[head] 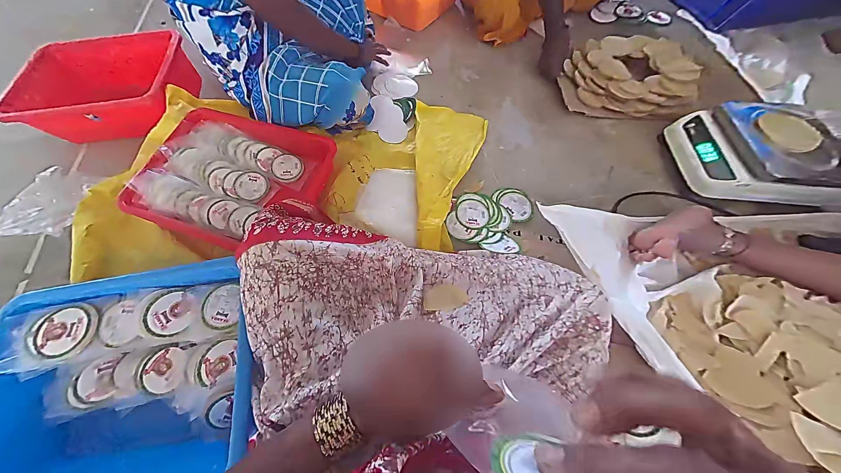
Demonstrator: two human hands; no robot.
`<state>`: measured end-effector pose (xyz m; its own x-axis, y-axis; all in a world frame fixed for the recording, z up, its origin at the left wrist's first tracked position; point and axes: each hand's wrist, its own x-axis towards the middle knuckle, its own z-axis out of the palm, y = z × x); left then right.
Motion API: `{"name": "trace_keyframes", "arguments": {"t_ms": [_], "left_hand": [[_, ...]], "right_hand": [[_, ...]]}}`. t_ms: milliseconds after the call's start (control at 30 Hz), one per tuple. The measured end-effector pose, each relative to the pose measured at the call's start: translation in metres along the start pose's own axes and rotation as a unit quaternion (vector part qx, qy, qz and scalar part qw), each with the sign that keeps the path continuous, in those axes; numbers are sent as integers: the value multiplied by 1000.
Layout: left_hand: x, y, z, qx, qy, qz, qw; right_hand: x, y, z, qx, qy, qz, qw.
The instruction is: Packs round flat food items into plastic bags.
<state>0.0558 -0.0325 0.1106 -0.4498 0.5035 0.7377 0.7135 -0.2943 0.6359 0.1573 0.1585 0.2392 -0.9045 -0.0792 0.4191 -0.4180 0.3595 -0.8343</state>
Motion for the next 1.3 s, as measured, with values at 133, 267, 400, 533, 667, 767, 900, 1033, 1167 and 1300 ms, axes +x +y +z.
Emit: {"name": "trace_keyframes", "arguments": {"t_ms": [133, 267, 400, 533, 667, 767, 900, 1033, 1167, 1300], "left_hand": [[-4, 7, 4, -71, -38, -96, 992], [-15, 13, 6, -181, -33, -188, 965], [-18, 19, 2, -341, -24, -357, 869], [-14, 17, 0, -378, -16, -415, 827], [-8, 10, -3, -389, 8, -432, 813], [-6, 5, -5, -376, 2, -430, 821], [-2, 4, -3, -369, -6, -411, 833], [1, 4, 1, -396, 11, -439, 806], [-5, 3, -1, -407, 1, -456, 792], [-5, 6, 2, -386, 18, -443, 809]], "right_hand": [[4, 28, 5, 52, 4, 67, 996], [-5, 56, 25, 144, 69, 187, 969], [-15, 81, 38, 230, 95, 238, 939], [-23, 94, 38, 122, 75, 173, 974], [-35, 102, 33, -15, -38, 123, 992], [-39, 104, 29, -1, -72, 122, 990], [-36, 103, 30, 10, 1, 113, 994], [-39, 103, 37, -2, -58, 98, 993], [-45, 106, 33, -2, -78, 107, 991], [-49, 107, 34, 30, -55, 90, 994]]}}
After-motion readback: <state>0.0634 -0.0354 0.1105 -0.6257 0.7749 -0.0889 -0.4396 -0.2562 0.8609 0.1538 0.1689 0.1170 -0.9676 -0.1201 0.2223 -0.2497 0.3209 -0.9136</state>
